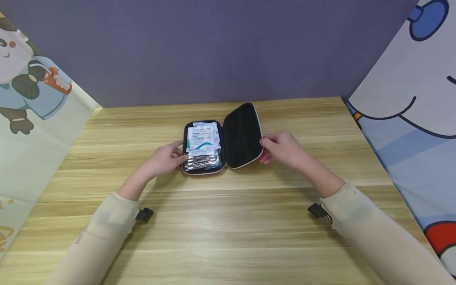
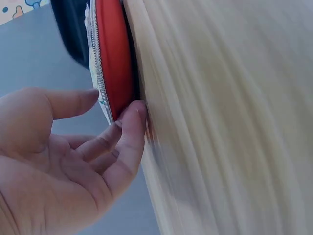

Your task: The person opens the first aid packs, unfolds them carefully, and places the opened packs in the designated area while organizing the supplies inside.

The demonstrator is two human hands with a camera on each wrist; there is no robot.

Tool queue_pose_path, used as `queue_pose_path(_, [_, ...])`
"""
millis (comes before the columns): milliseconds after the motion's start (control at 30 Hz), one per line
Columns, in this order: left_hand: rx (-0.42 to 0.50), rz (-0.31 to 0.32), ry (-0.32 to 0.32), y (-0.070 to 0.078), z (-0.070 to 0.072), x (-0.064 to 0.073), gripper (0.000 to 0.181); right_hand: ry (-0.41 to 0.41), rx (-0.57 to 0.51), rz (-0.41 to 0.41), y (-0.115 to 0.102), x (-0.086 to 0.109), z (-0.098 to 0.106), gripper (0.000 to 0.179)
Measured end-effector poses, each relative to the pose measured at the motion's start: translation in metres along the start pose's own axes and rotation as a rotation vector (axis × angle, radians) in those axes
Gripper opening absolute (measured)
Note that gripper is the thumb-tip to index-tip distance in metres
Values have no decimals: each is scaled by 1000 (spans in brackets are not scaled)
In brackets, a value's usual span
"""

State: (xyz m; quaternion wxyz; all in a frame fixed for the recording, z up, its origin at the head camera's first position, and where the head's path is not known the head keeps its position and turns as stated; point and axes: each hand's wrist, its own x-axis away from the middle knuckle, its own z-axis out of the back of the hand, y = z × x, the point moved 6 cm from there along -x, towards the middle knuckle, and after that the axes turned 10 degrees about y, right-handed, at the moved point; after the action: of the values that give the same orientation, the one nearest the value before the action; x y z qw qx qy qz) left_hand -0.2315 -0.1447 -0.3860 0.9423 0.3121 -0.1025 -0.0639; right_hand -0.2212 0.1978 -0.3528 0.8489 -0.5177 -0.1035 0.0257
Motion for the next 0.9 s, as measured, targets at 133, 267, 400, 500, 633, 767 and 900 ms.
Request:
queue_pose_path(133, [19, -17, -42, -7, 4, 4, 91, -10, 166, 48, 8, 0, 1, 40])
queue_pose_path(267, [73, -14, -115, -11, 2, 9, 114, -14, 317, 71, 17, 0, 0, 44])
queue_pose_path(400, [75, -8, -144, -14, 0, 12, 128, -38, 407, 94, 22, 0, -3, 52])
queue_pose_path(500, [66, -1, -146, -15, 0, 13, 129, -62, 460, 108, 24, -1, -7, 59])
queue_pose_path(633, [84, -4, -150, -17, 0, 12, 130, -81, 544, 131, 25, -1, -11, 69])
queue_pose_path(767, [111, -1, -159, -18, 0, 11, 130, -74, 579, 155, 24, 0, -15, 75])
queue_pose_path(900, [127, 8, -170, -19, 0, 12, 130, -74, 563, 150, 22, 1, -18, 78])
